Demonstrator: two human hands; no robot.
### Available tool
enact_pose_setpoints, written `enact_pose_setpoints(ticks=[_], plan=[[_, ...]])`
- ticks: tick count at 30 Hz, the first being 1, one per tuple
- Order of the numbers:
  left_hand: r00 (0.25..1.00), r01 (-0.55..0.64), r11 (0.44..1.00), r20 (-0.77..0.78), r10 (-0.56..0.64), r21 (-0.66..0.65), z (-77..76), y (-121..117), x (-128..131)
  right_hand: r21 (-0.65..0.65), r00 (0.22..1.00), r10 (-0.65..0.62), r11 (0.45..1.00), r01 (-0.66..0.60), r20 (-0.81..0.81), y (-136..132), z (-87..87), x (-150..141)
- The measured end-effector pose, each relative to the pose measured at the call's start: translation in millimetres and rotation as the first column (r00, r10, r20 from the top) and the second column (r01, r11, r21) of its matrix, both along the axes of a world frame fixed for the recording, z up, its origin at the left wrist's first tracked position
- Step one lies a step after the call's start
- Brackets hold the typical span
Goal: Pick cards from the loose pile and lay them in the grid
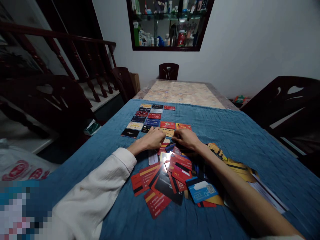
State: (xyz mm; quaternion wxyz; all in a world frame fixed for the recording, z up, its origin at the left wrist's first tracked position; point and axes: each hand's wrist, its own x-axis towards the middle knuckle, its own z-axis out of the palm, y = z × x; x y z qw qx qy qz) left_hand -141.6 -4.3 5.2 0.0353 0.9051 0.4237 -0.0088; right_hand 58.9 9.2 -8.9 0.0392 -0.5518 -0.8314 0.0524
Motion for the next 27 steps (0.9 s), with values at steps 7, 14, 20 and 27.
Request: enact_pose_setpoints(ticks=[7, 14, 20, 27], plan=[[1.000, 0.000, 0.999, 0.016, 0.001, -0.037, 0.2, -8, 2, -0.023, 0.998, 0.061, 0.998, -0.061, 0.007, -6, -2.3, 1], [0.996, 0.082, 0.993, 0.037, -0.079, -0.089, 0.5, -11, 2, -0.057, 0.995, 0.100, 0.993, -0.099, 0.018, -14, -2.5, -1], [0.987, 0.158, 0.977, 0.062, -0.150, -0.146, 5.1, -20, 5, -0.088, 0.994, 0.110, 0.990, -0.107, 0.028, -31, 1.3, -4], [0.967, 0.248, 0.951, 0.095, -0.234, -0.183, 6.1, -27, 9, -0.132, 0.994, 0.101, 0.987, -0.095, 0.033, -51, 6.3, -5]])
